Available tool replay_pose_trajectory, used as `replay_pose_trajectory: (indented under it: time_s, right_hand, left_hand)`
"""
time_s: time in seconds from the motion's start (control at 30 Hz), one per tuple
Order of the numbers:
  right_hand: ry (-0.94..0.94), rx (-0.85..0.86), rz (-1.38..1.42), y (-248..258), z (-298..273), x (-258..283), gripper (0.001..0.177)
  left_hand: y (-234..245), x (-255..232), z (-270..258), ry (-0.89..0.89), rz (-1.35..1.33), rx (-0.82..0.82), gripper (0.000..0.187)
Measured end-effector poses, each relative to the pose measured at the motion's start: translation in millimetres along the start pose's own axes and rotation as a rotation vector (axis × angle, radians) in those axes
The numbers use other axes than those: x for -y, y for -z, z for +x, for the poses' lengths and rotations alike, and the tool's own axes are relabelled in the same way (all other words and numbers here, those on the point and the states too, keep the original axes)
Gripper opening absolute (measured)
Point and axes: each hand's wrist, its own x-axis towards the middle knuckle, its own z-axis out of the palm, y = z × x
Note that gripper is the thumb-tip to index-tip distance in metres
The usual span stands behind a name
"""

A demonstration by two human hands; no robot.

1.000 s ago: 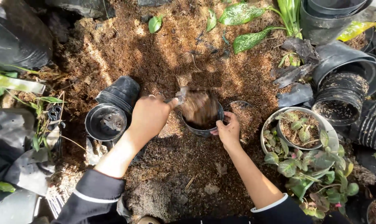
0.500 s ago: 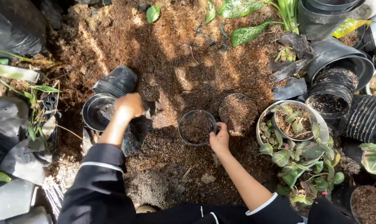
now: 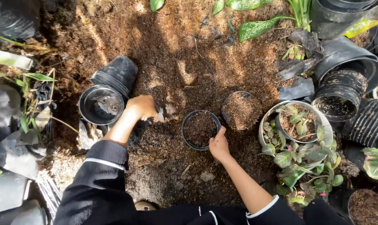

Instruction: Filling plastic nursery pots with a soil mixture using a hand trowel.

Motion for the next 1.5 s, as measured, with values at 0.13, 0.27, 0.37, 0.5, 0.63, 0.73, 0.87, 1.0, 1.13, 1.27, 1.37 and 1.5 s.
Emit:
replay_pose_trajectory:
  time_s: [0.13,0.27,0.37,0.5,0.63,0.73,0.87,1.0,1.13,1.27,1.37,1.5]
  right_hand:
    - [0.105,0.001,0.065,-13,22,-34,0.085]
    - [0.056,0.137,0.037,-7,22,-31,0.086]
    - [0.036,0.195,0.048,3,9,-6,0.086]
    - [0.262,0.136,0.051,-23,20,-28,0.087]
    - [0.155,0.14,0.107,-16,15,-13,0.083]
    - [0.175,0.175,0.114,-19,19,-22,0.088]
    - [0.089,0.165,0.064,-13,17,-4,0.086]
    - [0.245,0.111,0.055,-37,41,-53,0.086]
    - [-0.08,0.222,0.292,16,8,37,0.078]
    - [-0.083,0.166,0.674,19,28,32,0.068]
    - [-0.107,0.212,0.737,25,27,36,0.065]
    - [-0.147,0.281,0.835,24,27,34,0.061]
  left_hand:
    - [-81,13,42,-0.03,-0.306,0.138,0.033]
    - [-139,7,54,-0.063,-0.664,0.028,0.046]
    - [-176,-39,87,-0.057,-0.721,-0.101,0.051]
    - [-176,-100,136,-0.033,-0.781,-0.253,0.058]
    - [-163,-128,193,-0.103,-0.912,-0.261,0.06]
    - [-150,-123,198,-0.257,-0.873,-0.365,0.057]
    - [-133,-110,181,-0.266,-1.015,-0.31,0.054]
    - [-107,-85,137,-0.291,-1.109,-0.241,0.047]
    - [-42,-60,81,-0.336,-1.085,-0.204,0.047]
    - [31,-38,16,-0.364,-0.714,-0.264,0.045]
    - [73,-42,-48,-0.41,-0.407,-0.356,0.041]
    - [83,-70,-107,-0.462,0.112,-0.557,0.024]
